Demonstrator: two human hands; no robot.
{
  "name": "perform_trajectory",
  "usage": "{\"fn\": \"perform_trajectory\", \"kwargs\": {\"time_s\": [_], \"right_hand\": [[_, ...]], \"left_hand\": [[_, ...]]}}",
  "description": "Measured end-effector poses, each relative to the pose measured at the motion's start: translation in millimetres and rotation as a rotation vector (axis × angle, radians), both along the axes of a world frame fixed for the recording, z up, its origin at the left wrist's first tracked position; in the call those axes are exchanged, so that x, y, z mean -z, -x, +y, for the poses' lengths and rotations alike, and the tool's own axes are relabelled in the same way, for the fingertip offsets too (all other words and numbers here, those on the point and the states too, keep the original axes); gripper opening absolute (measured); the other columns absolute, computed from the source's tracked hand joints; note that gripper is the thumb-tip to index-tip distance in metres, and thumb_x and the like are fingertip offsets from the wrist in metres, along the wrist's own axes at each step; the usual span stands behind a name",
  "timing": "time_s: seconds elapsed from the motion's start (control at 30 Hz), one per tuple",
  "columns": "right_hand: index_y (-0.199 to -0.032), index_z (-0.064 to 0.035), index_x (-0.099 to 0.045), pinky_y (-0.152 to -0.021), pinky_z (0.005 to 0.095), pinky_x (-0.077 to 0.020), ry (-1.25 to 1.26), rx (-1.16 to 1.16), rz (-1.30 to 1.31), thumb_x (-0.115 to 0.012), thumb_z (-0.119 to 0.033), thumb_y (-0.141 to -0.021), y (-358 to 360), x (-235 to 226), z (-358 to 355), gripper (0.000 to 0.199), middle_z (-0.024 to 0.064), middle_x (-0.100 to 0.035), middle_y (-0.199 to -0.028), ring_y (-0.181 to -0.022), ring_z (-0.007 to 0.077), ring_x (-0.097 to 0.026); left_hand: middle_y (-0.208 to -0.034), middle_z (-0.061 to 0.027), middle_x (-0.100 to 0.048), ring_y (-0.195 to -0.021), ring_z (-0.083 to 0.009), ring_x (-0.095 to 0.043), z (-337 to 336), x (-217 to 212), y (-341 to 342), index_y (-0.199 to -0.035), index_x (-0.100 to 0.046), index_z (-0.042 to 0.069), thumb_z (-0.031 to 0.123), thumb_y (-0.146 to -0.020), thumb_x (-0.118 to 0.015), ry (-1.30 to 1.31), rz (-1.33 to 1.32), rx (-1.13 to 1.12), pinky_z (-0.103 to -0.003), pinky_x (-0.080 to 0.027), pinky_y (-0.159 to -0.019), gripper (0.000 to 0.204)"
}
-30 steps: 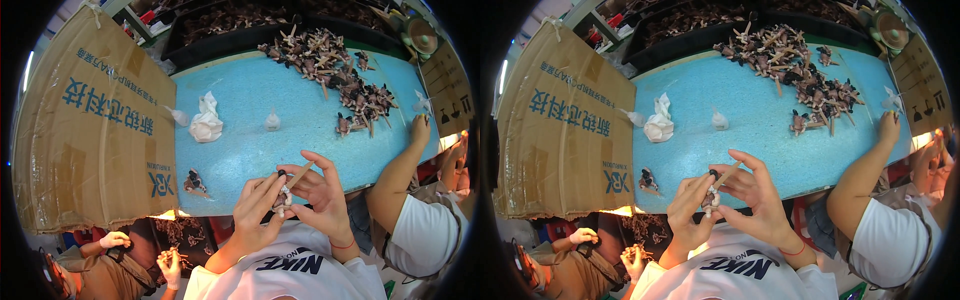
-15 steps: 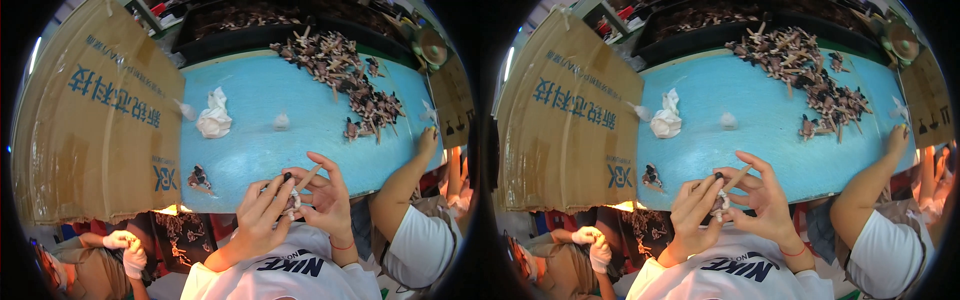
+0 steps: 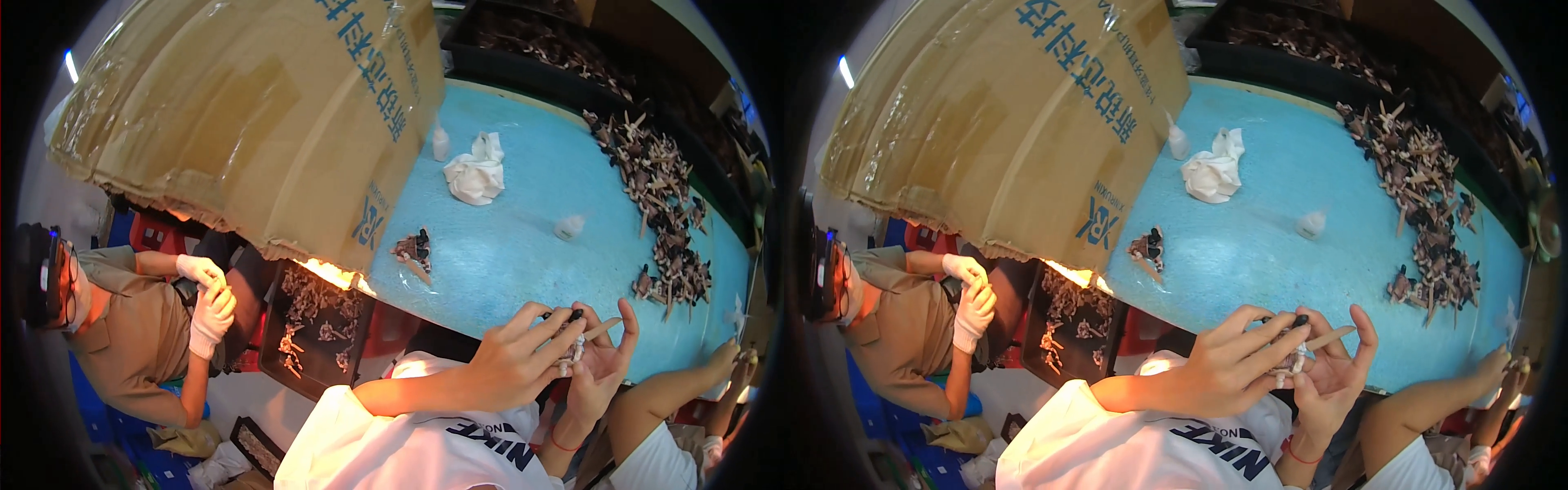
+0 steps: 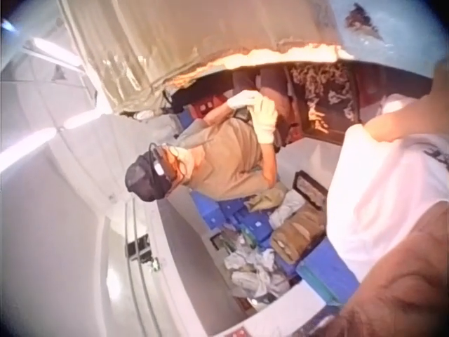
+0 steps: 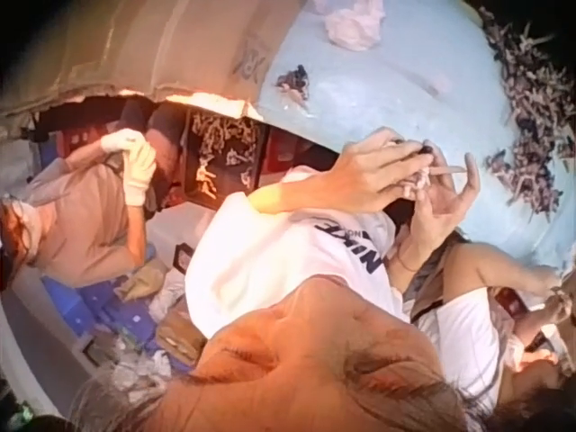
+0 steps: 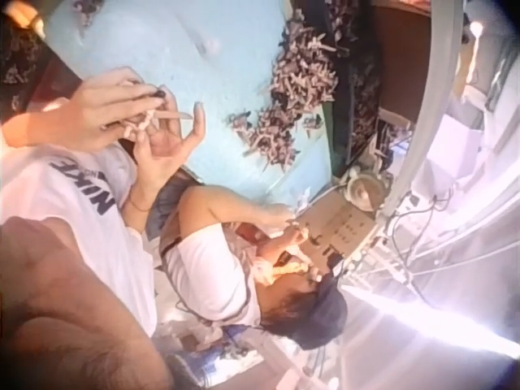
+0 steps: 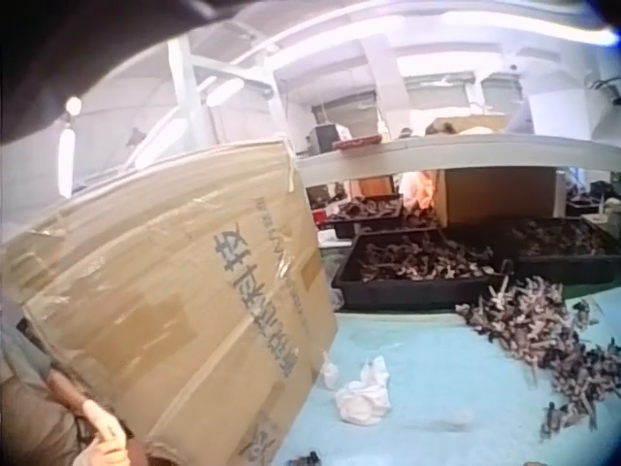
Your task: The person assembles toy figurines by applying glue from a bottle onto parts and attaching the pieces together by hand.
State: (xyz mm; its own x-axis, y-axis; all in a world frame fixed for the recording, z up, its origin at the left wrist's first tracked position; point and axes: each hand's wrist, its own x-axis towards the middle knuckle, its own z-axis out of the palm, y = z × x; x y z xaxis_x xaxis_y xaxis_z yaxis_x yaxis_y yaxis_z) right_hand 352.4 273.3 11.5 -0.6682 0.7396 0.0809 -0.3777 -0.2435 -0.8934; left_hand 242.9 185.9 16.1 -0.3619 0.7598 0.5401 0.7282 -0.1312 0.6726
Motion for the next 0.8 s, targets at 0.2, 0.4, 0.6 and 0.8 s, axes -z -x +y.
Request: {"fn": "perform_trajectory", "kwargs": {"time_s": [0.2, 0.4, 0.6, 0.8], "right_hand": [[-0.134, -0.0047, -0.017, -0.089, 0.036, -0.0438, -0.025, 0.049, -0.036, -0.074, -0.008, -0.067, -4, 4, -5, 0.088, 0.0303, -0.048, -0.115, -0.108, 0.0299, -0.05], [-0.136, -0.0061, -0.017, -0.086, 0.0313, -0.0443, -0.049, 0.047, -0.032, -0.07, -0.007, -0.07, -1, 4, -10, 0.084, 0.0265, -0.049, -0.115, -0.103, 0.0244, -0.053], [-0.136, -0.0071, -0.017, -0.085, 0.0283, -0.045, -0.048, 0.031, -0.058, -0.07, -0.006, -0.07, -4, 2, -11, 0.085, 0.0255, -0.05, -0.115, -0.106, 0.0233, -0.052], [-0.136, -0.0078, -0.017, -0.088, 0.0301, -0.0451, -0.039, 0.061, -0.073, -0.071, -0.006, -0.068, -3, -2, -15, 0.087, 0.0243, -0.049, -0.116, -0.108, 0.0251, -0.051]], "left_hand": [[-0.103, -0.0164, -0.058, -0.083, -0.0309, -0.056, -4, 4, -6, -0.108, -0.057, -0.004, 0.012, -0.06, -0.066, -0.041, -0.041, -0.007, -0.031, -0.05, -0.06, 0.051], [-0.102, -0.0171, -0.058, -0.084, -0.0306, -0.055, -7, 6, -6, -0.107, -0.056, -0.006, 0.013, -0.063, -0.066, -0.066, -0.055, -0.02, -0.032, -0.05, -0.06, 0.048], [-0.103, -0.0181, -0.058, -0.084, -0.0294, -0.055, -10, 4, -7, -0.108, -0.056, -0.006, 0.014, -0.065, -0.066, -0.056, -0.091, 0.0, -0.032, -0.05, -0.06, 0.048], [-0.104, -0.0172, -0.058, -0.084, -0.028, -0.054, -12, 1, -8, -0.108, -0.056, -0.006, 0.012, -0.065, -0.067, -0.09, -0.076, -0.018, -0.032, -0.05, -0.059, 0.048]]}}
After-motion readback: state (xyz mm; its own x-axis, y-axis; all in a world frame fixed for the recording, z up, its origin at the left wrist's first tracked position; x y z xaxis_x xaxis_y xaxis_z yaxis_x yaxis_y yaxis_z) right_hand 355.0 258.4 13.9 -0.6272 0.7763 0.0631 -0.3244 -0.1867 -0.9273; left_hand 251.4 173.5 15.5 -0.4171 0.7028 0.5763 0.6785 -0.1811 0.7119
